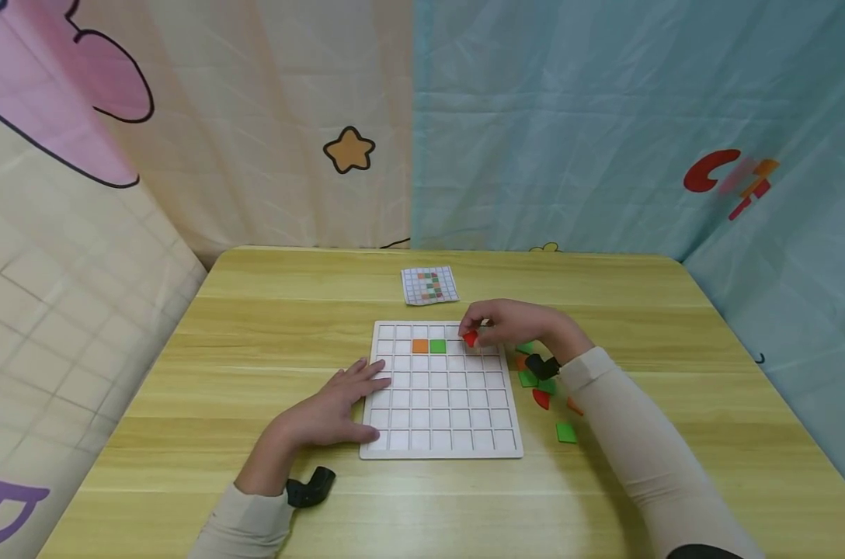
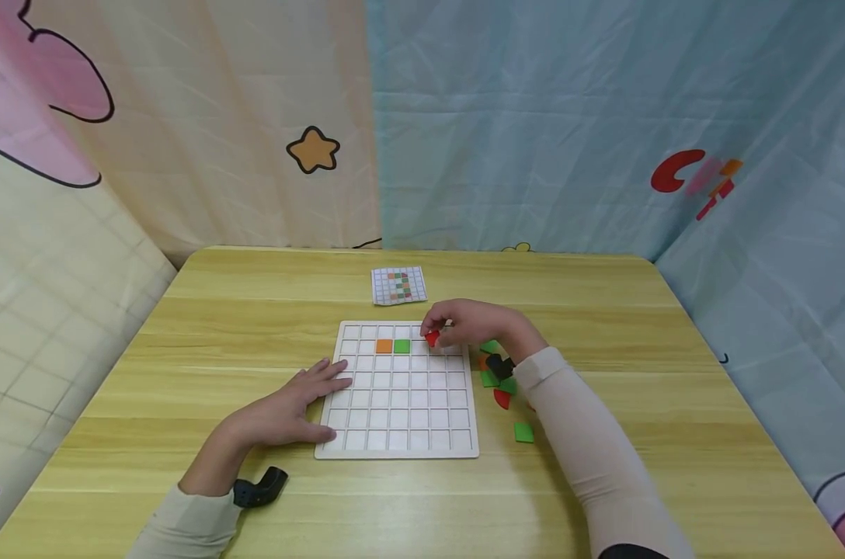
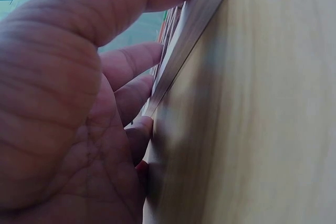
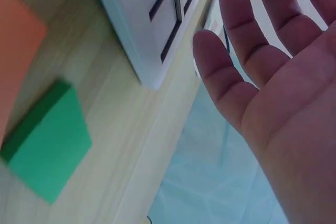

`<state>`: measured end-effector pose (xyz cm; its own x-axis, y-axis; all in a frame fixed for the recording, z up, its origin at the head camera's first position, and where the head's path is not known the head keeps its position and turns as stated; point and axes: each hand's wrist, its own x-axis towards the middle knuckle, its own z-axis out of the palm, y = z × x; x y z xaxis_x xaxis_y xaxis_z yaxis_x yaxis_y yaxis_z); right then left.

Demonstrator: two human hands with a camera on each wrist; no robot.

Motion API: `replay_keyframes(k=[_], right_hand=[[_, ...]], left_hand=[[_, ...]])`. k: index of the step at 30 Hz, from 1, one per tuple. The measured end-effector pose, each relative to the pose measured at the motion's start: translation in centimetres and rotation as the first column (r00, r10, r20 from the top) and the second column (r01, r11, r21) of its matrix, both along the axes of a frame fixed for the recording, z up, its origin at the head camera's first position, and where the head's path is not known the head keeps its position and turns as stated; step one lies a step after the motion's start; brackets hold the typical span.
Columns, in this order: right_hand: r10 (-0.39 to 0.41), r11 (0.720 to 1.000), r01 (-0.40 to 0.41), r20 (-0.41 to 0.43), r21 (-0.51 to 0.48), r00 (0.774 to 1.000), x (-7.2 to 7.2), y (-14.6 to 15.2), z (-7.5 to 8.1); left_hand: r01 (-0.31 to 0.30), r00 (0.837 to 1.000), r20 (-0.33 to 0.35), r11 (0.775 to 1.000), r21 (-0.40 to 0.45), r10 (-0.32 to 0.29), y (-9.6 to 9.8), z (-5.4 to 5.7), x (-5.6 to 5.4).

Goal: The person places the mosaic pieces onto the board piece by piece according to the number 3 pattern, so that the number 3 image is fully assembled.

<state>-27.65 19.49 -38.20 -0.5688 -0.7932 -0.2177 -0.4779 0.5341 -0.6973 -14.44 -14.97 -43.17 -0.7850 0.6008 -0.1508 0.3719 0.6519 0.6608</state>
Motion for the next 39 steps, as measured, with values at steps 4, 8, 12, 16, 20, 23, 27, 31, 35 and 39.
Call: replay_keyframes(k=[4,8,12,16,20,23,27,31,35,39], right_hand=[[0.024,1.0,-0.024,-0.01,-0.009,1.0,-0.1,-0.7,-0.2],[0.025,1.0,-0.025,-0.014,0.005,1.0,-0.2,-1.3,-0.5],[0.016,1.0,-0.015,-0.009,0.022,1.0,-0.1,-1.8,-0.7],[0.019,0.999,-0.018,-0.034,0.049,0.999,0.0,-2.2,-0.9],[0.04,0.995,-0.031,-0.086,0.098,0.995,0.0,-2.6,-1.1],[0.044,0.988,-0.025,-0.124,0.152,0.991,0.1,-2.9,-1.2],[0.047,0.98,-0.017,-0.15,0.198,0.988,0.2,-3.2,-1.3],[0.047,0.977,-0.013,-0.152,0.215,0.987,0.2,-3.2,-1.6],[0.032,0.977,0.0,-0.146,0.213,0.989,0.2,-3.1,-1.7],[0.007,0.978,0.023,-0.145,0.206,0.989,0.3,-3.0,-1.6]], left_hand=[[0.002,1.0,-0.001,1.0,0.004,-0.002,0.0,0.0,0.0],[0.002,1.0,-0.005,1.0,0.002,-0.002,0.0,0.0,0.0],[-0.001,1.0,-0.007,1.0,-0.01,0.001,0.0,0.1,0.0],[-0.001,1.0,-0.007,1.0,-0.009,0.001,0.0,0.1,0.0],[0.001,1.0,-0.008,1.0,-0.006,-0.001,0.0,0.0,-0.1],[-0.001,1.0,-0.003,1.0,-0.007,0.001,0.0,-0.1,-0.2],[-0.002,1.0,-0.002,1.0,-0.008,0.002,0.0,-0.2,-0.2],[-0.002,1.0,-0.001,1.0,-0.012,0.002,0.0,-0.1,-0.2],[-0.004,1.0,0.005,1.0,-0.012,0.004,0.0,-0.1,-0.2],[-0.003,1.0,0.005,1.0,-0.013,0.003,0.0,-0.1,-0.1]])
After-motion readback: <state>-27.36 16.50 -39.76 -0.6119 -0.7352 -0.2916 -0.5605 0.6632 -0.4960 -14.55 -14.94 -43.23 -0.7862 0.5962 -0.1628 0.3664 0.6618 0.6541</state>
